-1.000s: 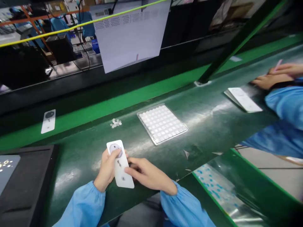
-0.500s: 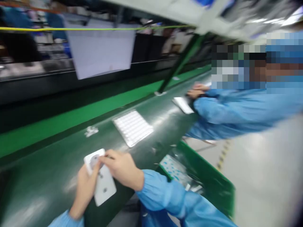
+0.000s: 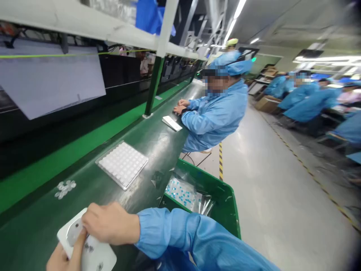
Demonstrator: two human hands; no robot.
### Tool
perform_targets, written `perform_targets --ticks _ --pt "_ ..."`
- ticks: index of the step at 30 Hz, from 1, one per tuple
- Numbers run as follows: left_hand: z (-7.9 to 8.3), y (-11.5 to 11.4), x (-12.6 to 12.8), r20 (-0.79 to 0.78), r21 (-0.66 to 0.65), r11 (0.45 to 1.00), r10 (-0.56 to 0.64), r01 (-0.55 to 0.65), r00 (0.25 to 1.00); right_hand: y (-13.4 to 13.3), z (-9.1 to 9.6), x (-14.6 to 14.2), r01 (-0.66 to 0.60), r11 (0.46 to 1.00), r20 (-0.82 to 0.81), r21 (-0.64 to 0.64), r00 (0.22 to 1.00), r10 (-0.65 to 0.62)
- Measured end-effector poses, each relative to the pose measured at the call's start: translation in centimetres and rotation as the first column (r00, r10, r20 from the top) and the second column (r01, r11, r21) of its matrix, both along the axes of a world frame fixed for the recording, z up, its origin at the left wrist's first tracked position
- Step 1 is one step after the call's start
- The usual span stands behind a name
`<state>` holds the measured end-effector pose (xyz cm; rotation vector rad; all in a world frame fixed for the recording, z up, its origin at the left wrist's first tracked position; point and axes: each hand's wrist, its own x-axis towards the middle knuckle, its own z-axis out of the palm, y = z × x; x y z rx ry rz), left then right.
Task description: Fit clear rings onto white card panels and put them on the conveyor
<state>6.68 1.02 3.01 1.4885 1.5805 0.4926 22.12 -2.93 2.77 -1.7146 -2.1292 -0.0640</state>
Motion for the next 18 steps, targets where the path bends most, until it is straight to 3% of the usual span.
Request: perform_targets --ticks 2,5,7,8,10,14,18 --pt "0.0 -0.3 0.0 0.097 -0.027 1.000 -0.002 0.004 0.995 -0.4 -0.2 0.3 -0.007 1.000 -0.247 0.000 0.969 0.007" --pt "-0.4 -0.8 0.3 0.346 0.022 1.000 -0.013 0.006 0.938 -0.7 -0.6 0.9 0.017 1.000 -0.651 -0.022 0.758 -0.027" --pt "-1.1 -0.7 0.6 0.436 0.030 0.999 -0.034 0.024 0.899 -0.6 -1.1 1.3 -0.007 0.997 -0.757 -0.078 0.652 -0.054" --pt "-1.5 -0.6 0.6 0.469 0.024 0.999 -0.035 0.027 0.883 -0.5 -1.3 1.4 -0.022 0.996 -0.768 -0.084 0.639 -0.051" --pt "-1.8 -0.7 0.7 0.515 0.007 0.999 -0.032 0.033 0.857 -0.8 -1.6 1.4 -0.033 0.998 -0.728 -0.044 0.685 -0.009" --pt "-1.7 -1.2 0.6 0.547 -0.006 0.999 -0.040 0.053 0.836 -1.5 -1.9 1.0 -0.004 0.998 -0.489 0.062 0.872 0.034" --pt "-1.7 -1.4 0.5 0.513 0.011 0.997 -0.071 0.076 0.856 -1.6 -1.7 0.8 0.009 1.000 -0.286 0.012 0.958 -0.005"
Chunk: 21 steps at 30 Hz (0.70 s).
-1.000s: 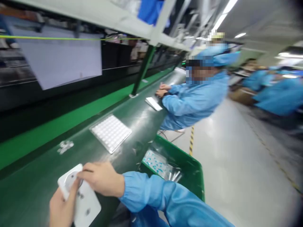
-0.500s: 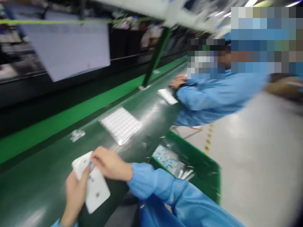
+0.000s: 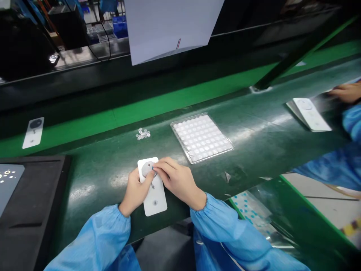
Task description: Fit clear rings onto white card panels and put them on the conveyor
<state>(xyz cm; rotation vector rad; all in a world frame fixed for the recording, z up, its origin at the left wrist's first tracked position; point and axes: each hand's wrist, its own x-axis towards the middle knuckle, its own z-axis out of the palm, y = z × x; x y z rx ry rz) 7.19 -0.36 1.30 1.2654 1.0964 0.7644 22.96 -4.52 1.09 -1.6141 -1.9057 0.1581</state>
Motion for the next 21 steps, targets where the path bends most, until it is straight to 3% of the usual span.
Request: perform_targets --ticks 4,9,14,16,18,21 --pt "0.0 0.0 -0.1 -0.015 -0.002 1.000 -0.009 0.009 1.000 0.2 0.3 -0.3 0.021 0.997 0.134 -0.074 0.991 -0.011" --pt "0.4 0.0 0.0 0.033 -0.038 0.999 -0.021 0.022 0.999 0.1 0.3 -0.4 -0.031 0.994 -0.178 -0.102 0.984 0.012" --pt "0.3 0.0 -0.1 0.041 -0.044 0.999 -0.018 0.020 0.999 0.2 0.2 -0.6 -0.040 0.993 -0.339 -0.108 0.941 0.001" --pt "0.2 0.0 -0.2 0.052 -0.063 0.998 -0.006 0.010 0.999 0.6 0.2 -0.5 -0.039 0.989 -0.475 -0.145 0.879 -0.035" --pt "0.1 0.1 -0.2 0.073 -0.110 0.994 -0.008 0.016 0.997 0.9 0.7 -0.1 -0.042 0.972 -0.636 -0.230 0.763 -0.118" --pt "0.2 0.1 -0.3 0.129 -0.199 0.978 -0.036 0.061 0.991 0.1 1.9 2.6 -0.002 0.955 -0.735 -0.296 0.639 -0.226"
